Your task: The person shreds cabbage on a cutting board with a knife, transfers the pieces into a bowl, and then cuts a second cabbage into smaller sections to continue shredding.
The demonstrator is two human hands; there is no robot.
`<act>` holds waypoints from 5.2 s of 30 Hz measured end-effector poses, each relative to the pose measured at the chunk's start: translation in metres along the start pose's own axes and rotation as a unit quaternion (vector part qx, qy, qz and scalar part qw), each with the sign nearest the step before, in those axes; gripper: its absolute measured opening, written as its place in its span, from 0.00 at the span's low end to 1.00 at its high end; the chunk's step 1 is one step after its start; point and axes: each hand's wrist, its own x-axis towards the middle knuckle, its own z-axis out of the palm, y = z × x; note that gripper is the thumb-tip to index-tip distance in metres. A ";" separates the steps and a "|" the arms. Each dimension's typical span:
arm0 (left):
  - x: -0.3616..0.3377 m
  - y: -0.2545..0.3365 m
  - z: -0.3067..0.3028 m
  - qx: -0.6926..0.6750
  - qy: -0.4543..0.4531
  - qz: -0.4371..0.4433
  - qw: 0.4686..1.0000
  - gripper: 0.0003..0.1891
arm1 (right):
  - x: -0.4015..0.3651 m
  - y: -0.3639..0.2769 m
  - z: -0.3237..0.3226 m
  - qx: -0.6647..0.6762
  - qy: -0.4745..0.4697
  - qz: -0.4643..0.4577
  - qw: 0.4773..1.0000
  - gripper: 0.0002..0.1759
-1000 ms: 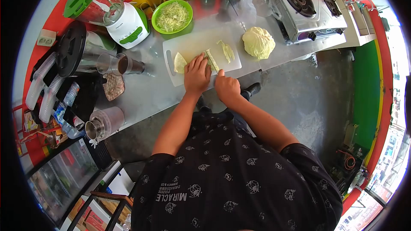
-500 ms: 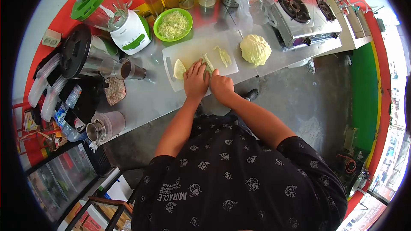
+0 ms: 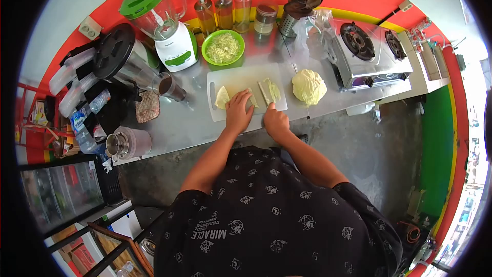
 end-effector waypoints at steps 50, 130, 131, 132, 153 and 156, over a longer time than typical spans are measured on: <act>-0.013 -0.021 -0.008 0.081 0.122 -0.081 0.986 0.19 | 0.010 -0.042 -0.017 0.005 -0.064 -0.161 0.985 0.12; -0.009 -0.036 -0.003 -0.078 0.172 -0.116 0.975 0.08 | 0.028 -0.079 -0.008 -0.053 -0.084 -0.126 0.987 0.14; -0.009 -0.037 -0.003 -0.077 0.172 -0.114 0.975 0.08 | 0.030 -0.081 -0.008 -0.057 -0.078 -0.134 0.986 0.14; -0.009 -0.037 -0.003 -0.084 0.177 -0.113 0.974 0.07 | 0.030 -0.081 -0.009 -0.056 -0.077 -0.133 0.986 0.14; -0.009 -0.048 -0.002 -0.146 0.162 -0.100 0.971 0.05 | 0.000 -0.039 -0.016 -0.012 -0.094 -0.155 0.983 0.14; -0.008 -0.045 -0.002 -0.136 0.159 -0.103 0.972 0.04 | 0.002 -0.050 -0.012 0.008 -0.106 -0.150 0.983 0.14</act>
